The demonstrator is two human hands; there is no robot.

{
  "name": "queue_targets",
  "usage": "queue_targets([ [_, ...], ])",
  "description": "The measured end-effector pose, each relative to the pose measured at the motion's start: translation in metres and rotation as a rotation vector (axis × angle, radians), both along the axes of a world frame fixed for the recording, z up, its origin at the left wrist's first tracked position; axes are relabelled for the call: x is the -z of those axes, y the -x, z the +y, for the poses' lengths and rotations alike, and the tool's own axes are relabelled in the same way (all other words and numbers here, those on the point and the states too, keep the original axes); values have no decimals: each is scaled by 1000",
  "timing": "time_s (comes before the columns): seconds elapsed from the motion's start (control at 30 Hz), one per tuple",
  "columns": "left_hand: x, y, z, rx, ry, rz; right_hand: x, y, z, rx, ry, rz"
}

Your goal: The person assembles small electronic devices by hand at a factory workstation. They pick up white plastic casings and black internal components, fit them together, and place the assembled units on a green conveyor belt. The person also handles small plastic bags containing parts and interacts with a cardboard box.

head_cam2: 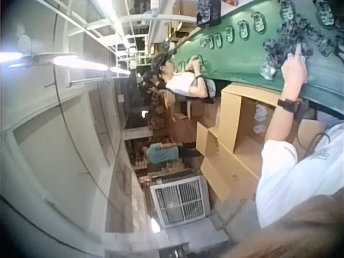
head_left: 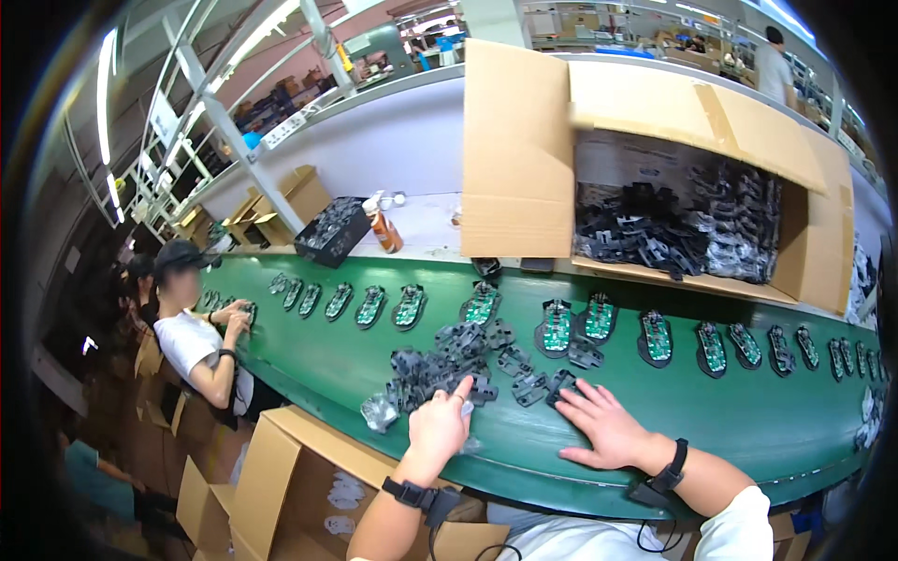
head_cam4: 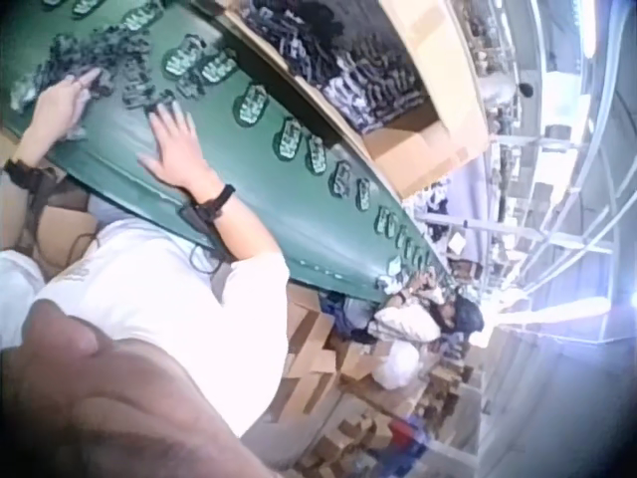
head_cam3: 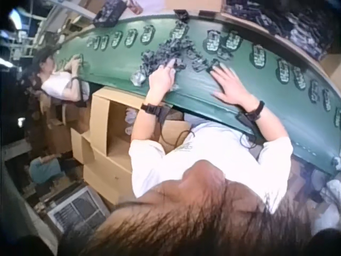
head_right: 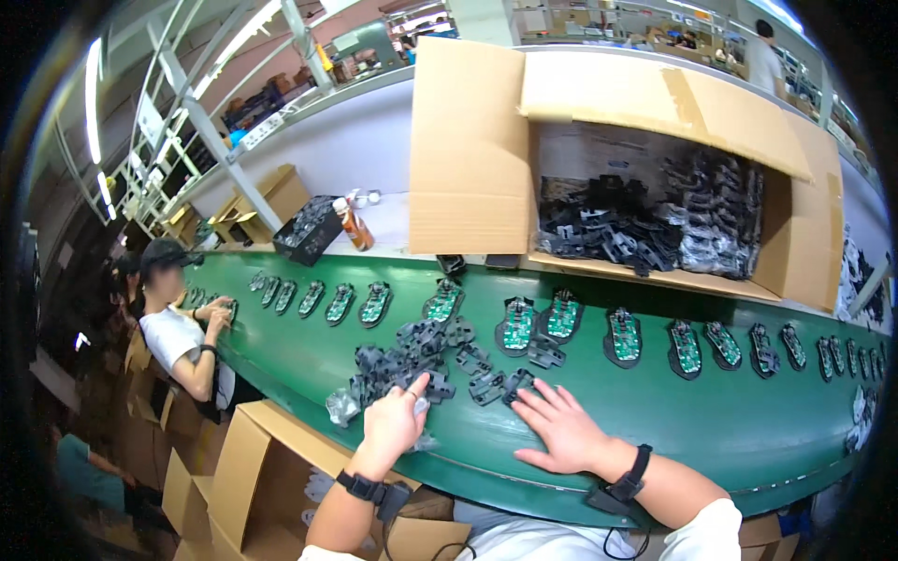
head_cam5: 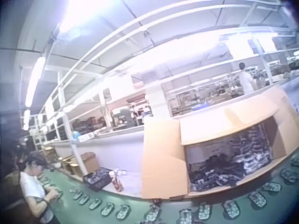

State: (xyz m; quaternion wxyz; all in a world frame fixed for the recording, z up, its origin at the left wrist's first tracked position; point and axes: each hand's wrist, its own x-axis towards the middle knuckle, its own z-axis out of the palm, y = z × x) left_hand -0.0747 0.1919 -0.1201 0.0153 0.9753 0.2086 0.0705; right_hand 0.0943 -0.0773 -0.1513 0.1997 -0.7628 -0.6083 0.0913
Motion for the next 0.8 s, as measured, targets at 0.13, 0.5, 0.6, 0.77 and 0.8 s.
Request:
queue_targets([
  [0.13,-5,-11,3,-3,104,-261,5,-3,48,-155,-58,-23],
  [0.5,-13,164,-11,-296,705,-702,-8,-3,25,187,34,-28],
  [0.6,-6,170,-15,-426,707,-726,-2,15,51,28,10,6],
  [0.77,-12,122,48,-362,133,-284,4,20,111,18,-61,0],
  [0.8,-13,112,61,-401,122,-171,2,24,117,46,-87,20],
])
